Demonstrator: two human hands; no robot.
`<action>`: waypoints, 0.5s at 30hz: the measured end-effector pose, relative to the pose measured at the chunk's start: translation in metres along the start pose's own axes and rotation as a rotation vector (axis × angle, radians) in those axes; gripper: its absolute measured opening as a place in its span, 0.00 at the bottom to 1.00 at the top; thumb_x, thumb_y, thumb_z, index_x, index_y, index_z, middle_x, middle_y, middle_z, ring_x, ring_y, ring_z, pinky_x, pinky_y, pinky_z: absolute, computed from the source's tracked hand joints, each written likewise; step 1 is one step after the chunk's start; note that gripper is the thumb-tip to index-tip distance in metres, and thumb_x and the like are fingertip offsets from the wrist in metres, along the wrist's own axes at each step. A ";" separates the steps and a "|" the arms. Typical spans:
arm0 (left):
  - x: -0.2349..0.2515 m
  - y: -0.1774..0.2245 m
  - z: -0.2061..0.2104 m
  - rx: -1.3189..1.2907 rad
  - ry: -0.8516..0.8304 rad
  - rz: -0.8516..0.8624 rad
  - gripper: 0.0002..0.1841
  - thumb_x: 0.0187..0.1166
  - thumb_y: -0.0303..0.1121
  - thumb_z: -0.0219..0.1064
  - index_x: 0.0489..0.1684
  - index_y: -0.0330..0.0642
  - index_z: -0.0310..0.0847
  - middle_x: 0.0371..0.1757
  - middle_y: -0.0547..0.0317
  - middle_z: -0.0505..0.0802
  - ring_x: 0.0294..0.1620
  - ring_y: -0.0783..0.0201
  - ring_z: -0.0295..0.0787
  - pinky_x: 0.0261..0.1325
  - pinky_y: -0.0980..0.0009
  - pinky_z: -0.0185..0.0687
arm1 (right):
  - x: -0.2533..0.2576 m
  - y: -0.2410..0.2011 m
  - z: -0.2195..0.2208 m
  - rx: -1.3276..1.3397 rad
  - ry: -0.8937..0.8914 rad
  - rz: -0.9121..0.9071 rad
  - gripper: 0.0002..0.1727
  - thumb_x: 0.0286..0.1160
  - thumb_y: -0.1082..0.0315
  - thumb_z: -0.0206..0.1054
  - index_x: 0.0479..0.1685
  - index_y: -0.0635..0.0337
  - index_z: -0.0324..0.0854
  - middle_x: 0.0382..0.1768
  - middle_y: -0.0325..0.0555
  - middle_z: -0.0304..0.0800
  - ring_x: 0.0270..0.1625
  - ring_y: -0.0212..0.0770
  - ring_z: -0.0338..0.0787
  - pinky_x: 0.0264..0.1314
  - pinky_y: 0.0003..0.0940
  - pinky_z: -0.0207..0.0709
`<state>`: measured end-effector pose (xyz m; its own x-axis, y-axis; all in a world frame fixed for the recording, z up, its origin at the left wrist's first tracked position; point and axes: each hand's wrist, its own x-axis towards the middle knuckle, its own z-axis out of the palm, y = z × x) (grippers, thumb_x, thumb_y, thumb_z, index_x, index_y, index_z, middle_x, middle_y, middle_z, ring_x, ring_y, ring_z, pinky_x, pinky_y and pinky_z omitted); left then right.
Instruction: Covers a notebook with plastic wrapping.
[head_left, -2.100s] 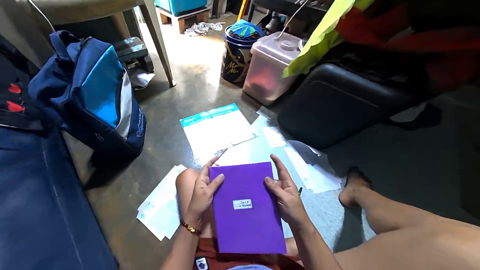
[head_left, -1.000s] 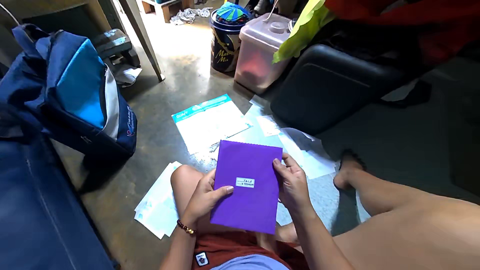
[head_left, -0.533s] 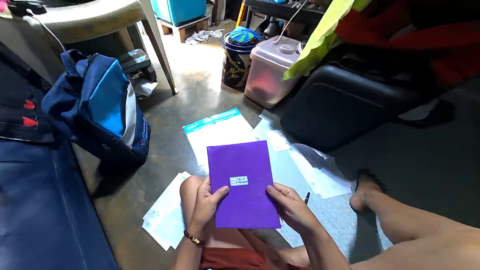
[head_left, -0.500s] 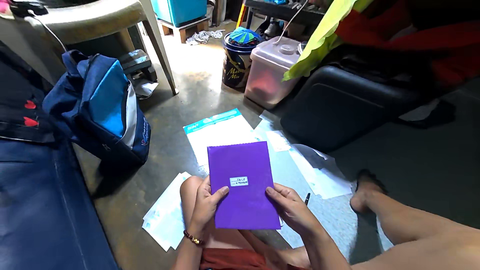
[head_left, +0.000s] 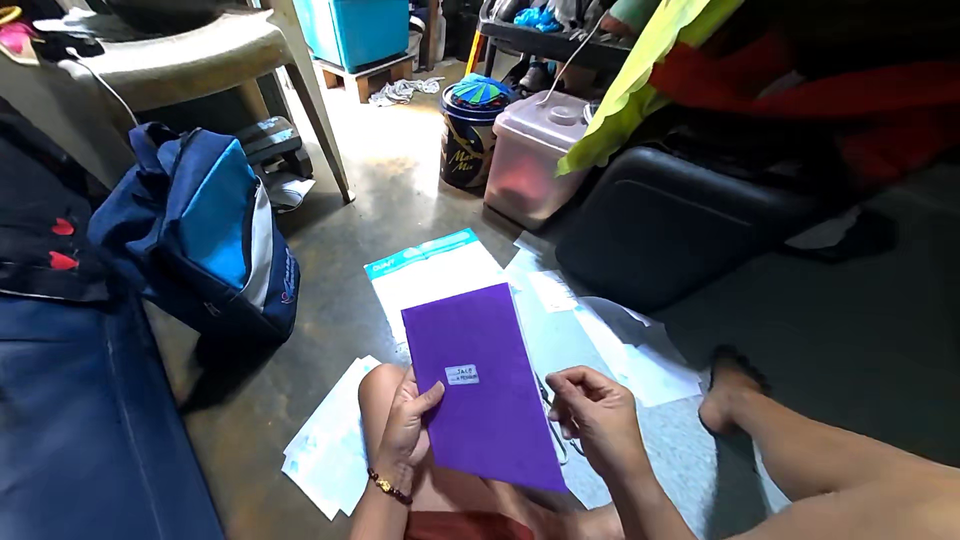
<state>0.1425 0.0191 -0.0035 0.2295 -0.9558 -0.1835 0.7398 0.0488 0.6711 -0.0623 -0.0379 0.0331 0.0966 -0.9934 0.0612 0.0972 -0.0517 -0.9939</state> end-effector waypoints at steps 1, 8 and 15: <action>-0.001 -0.003 0.001 -0.041 0.017 -0.017 0.16 0.82 0.16 0.48 0.63 0.35 0.71 0.44 0.56 0.96 0.43 0.67 0.96 0.50 0.68 0.94 | -0.004 -0.002 0.005 -0.008 -0.056 -0.016 0.08 0.79 0.73 0.62 0.34 0.56 0.86 0.22 0.27 0.90 0.20 0.21 0.86 0.21 0.17 0.80; -0.002 -0.038 0.009 0.139 0.074 0.059 0.40 0.70 0.23 0.71 0.82 0.33 0.49 0.62 0.47 0.86 0.55 0.66 0.91 0.57 0.69 0.90 | -0.034 -0.012 0.033 0.054 -0.361 -0.140 0.22 0.91 0.68 0.51 0.73 0.73 0.78 0.62 0.40 0.93 0.61 0.26 0.91 0.68 0.24 0.84; -0.026 -0.051 0.026 0.622 0.017 0.213 0.49 0.87 0.65 0.43 0.97 0.35 0.29 0.97 0.40 0.36 0.98 0.58 0.29 0.95 0.63 0.30 | -0.052 0.003 0.049 -0.067 -0.338 -0.135 0.22 0.85 0.69 0.59 0.71 0.74 0.80 0.67 0.49 0.90 0.66 0.26 0.89 0.71 0.22 0.81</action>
<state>0.0827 0.0343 -0.0140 0.3441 -0.9389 -0.0084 0.1748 0.0553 0.9830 -0.0186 0.0188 0.0315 0.4097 -0.8882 0.2079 0.0670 -0.1980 -0.9779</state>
